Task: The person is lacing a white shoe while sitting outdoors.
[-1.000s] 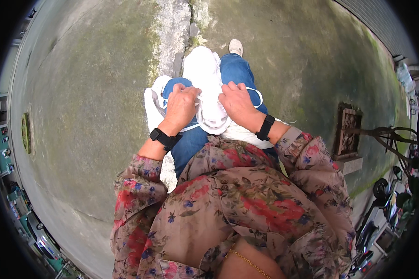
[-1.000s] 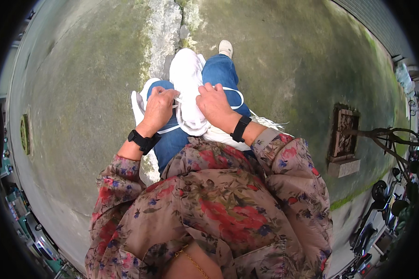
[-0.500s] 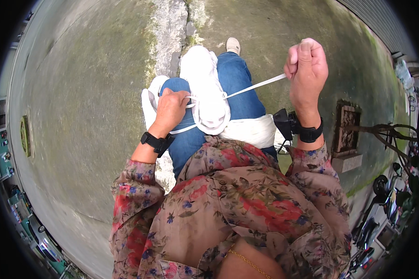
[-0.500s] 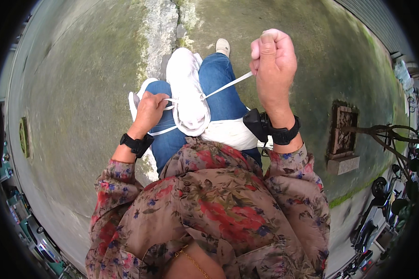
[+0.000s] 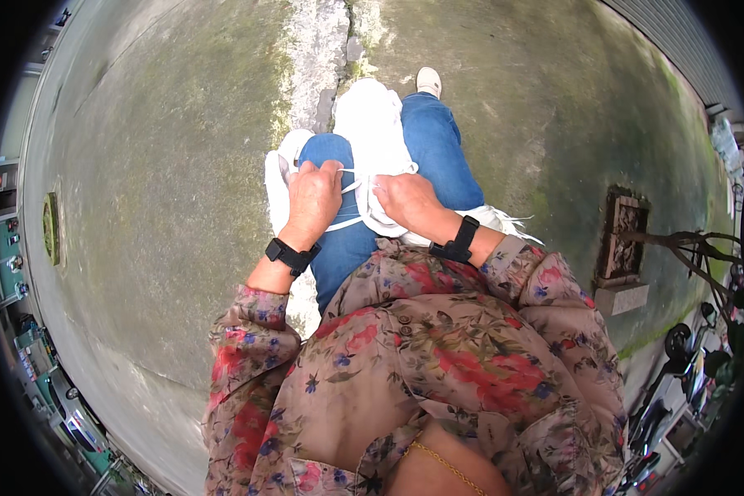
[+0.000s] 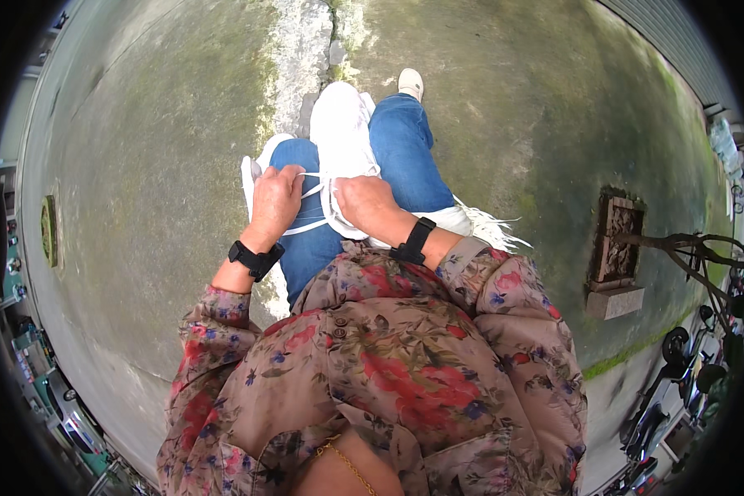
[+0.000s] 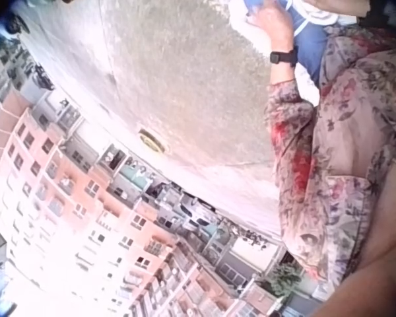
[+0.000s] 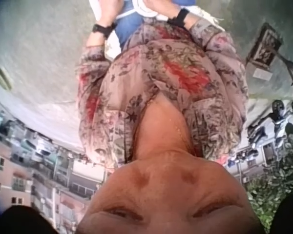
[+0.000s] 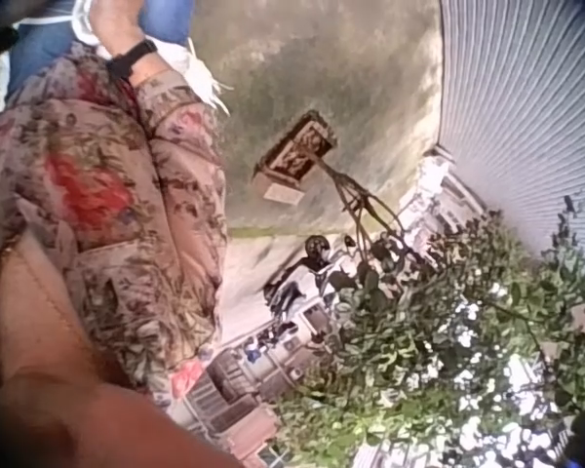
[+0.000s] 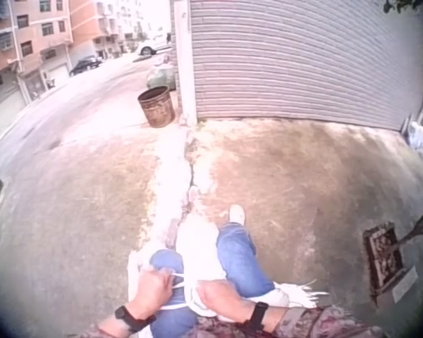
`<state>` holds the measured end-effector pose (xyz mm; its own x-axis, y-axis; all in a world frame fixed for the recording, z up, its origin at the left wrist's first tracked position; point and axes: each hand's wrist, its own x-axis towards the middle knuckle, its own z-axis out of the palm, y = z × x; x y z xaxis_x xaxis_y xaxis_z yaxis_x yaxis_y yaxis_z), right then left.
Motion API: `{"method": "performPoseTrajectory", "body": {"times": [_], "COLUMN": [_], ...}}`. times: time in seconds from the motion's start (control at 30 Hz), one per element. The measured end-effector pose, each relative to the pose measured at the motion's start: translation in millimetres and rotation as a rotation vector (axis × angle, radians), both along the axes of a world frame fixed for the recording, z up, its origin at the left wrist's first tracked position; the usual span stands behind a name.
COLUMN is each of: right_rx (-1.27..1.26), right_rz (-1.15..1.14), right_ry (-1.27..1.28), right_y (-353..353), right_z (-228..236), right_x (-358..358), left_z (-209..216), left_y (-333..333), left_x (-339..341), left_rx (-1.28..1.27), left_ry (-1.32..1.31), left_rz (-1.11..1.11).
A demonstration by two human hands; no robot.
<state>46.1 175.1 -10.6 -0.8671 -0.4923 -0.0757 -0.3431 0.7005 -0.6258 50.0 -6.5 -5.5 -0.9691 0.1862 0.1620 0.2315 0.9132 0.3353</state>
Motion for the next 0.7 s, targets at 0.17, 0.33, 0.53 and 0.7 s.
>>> {"method": "performPoseTrajectory", "body": {"times": [0.17,0.33,0.53,0.7], "right_rx": [0.120,0.171,0.071,-1.175], "right_rz": [-0.012,0.131,0.197,0.039], "right_ry": [0.198,0.316,0.056,-0.863], "right_y": [-11.0,-13.0,-2.5,72.6], "right_z": [-7.5,-4.7,-0.7,139.6], "right_x": [1.0,-6.7,-8.7,-32.2], "left_z": [-2.9,-5.2,-1.5,-13.1], "left_y": [2.7,5.4,11.9,15.1], "left_x": [3.0,5.8,-0.3,-7.3], "left_rx": [0.055,0.073,0.034,0.164], "left_ry": [-0.037,-0.056,-0.012,-0.056], "left_rz": [0.046,0.068,0.136,0.274]}}
